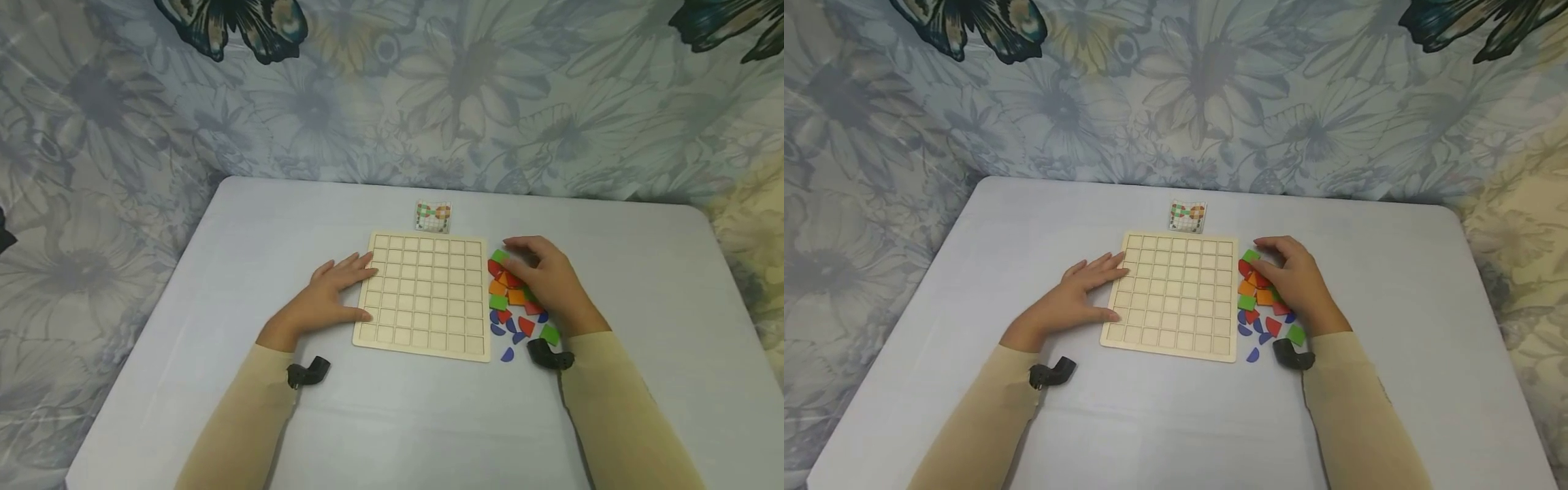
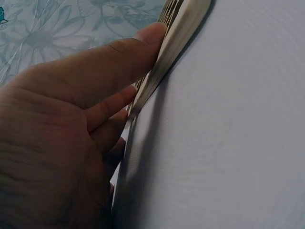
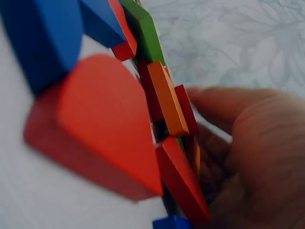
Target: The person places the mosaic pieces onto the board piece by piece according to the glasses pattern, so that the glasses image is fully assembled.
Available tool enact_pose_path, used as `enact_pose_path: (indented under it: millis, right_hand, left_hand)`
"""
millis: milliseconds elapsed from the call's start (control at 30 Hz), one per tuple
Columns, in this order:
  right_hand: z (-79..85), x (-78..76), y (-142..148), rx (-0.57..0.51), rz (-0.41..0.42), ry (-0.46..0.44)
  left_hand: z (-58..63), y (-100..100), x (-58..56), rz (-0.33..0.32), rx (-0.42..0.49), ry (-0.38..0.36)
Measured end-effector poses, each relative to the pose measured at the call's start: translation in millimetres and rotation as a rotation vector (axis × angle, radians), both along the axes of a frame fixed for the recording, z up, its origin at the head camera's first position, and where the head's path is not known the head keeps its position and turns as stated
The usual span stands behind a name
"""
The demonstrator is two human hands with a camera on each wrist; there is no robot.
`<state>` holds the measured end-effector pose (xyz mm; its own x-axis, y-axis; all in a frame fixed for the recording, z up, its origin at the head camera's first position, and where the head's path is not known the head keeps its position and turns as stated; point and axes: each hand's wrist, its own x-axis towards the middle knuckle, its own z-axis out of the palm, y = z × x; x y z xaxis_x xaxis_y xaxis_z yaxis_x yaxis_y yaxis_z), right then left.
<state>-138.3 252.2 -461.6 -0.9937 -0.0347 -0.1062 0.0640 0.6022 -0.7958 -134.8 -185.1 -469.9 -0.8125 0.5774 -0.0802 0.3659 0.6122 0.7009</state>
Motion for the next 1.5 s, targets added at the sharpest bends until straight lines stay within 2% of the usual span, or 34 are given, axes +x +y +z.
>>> enact_pose_path:
  millis: [67, 200, 567, 833, 1000, 1200, 1500]
  right_hand:
    - [-1.8, -0.5, 0, 0.044, 0.014, 0.046]
    - [-3.2, -1.2, 0, 0.078, 0.033, 0.099]
    - [-4.2, -1.9, -4, 0.103, 0.048, 0.096]
    - [-3.5, -4.9, -8, 0.135, 0.032, 0.088]
    - [-2.0, -5.0, -7, 0.113, 0.029, 0.061]
    - [-1.2, -2.6, -9, 0.065, -0.021, 0.01]
    - [-2.4, 1.2, -11, 0.042, -0.102, 0.064]
  left_hand:
    - [0.0, 0, 0.1, -0.021, -0.024, 0.009]
    - [1.1, 0, 0.2, -0.021, -0.028, 0.006]
    - [2.3, -11, -1.2, 0.006, -0.005, -0.033]
    - [0.6, -13, -2.9, -0.001, 0.027, -0.019]
    - [0.5, -12, -2.9, 0.003, 0.023, -0.02]
    - [0.5, -11, -2.8, -0.002, 0.023, -0.022]
    - [-1.3, -11, -3.4, -0.003, 0.009, -0.021]
